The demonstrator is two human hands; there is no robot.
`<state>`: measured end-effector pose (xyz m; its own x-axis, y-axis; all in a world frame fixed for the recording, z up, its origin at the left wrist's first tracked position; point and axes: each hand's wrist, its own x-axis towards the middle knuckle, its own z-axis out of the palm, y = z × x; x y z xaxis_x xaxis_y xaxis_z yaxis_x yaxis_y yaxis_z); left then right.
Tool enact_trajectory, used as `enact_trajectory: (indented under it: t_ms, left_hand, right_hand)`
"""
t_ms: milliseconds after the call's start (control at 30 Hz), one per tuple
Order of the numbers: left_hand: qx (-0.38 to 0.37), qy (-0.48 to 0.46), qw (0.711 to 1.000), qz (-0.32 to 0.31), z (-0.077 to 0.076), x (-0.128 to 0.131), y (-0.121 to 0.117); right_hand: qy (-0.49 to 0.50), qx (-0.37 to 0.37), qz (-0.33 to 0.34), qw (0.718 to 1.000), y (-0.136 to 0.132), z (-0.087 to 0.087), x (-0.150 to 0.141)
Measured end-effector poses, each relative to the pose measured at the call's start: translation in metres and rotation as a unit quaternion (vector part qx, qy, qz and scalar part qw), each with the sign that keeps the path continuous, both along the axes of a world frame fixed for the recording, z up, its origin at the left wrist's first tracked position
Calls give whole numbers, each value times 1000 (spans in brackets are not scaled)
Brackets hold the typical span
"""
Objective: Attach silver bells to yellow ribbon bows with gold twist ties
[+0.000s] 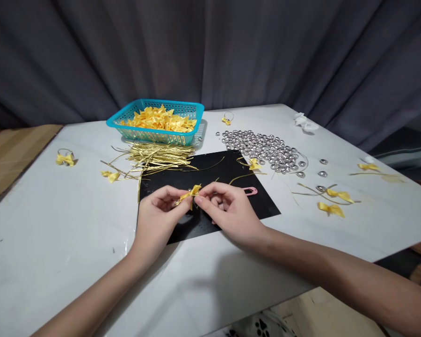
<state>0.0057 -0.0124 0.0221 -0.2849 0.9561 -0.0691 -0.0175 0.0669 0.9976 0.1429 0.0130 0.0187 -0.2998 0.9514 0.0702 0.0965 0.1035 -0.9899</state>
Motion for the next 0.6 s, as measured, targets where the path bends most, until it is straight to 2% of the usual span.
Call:
enact_trajectory:
  t_ms: [100, 167, 300, 400, 500, 600]
  left_hand:
    - [21, 28, 999, 9, 1, 1, -2]
    - [39, 53, 998, 15, 0, 2, -3]
    - [72, 124, 989, 18, -4, 2, -4]
    - [80, 144, 986, 17, -6, 0, -4]
    - [68, 88, 994, 0, -7, -2, -2]
    - [48, 25, 998, -13, -7, -3, 2]
  right_hand:
    - [16, -17, -2, 1000, -1, 1, -1]
    - [52, -73, 17, 996, -1, 1, -2]
    - [145, -216, 63, 963, 1, -2, -3]
    - [189, -271, 88, 940, 2, -3, -3]
    - [177, -260, 87, 945, 2, -2, -2]
    - [97, -181, 70, 976, 2, -2, -2]
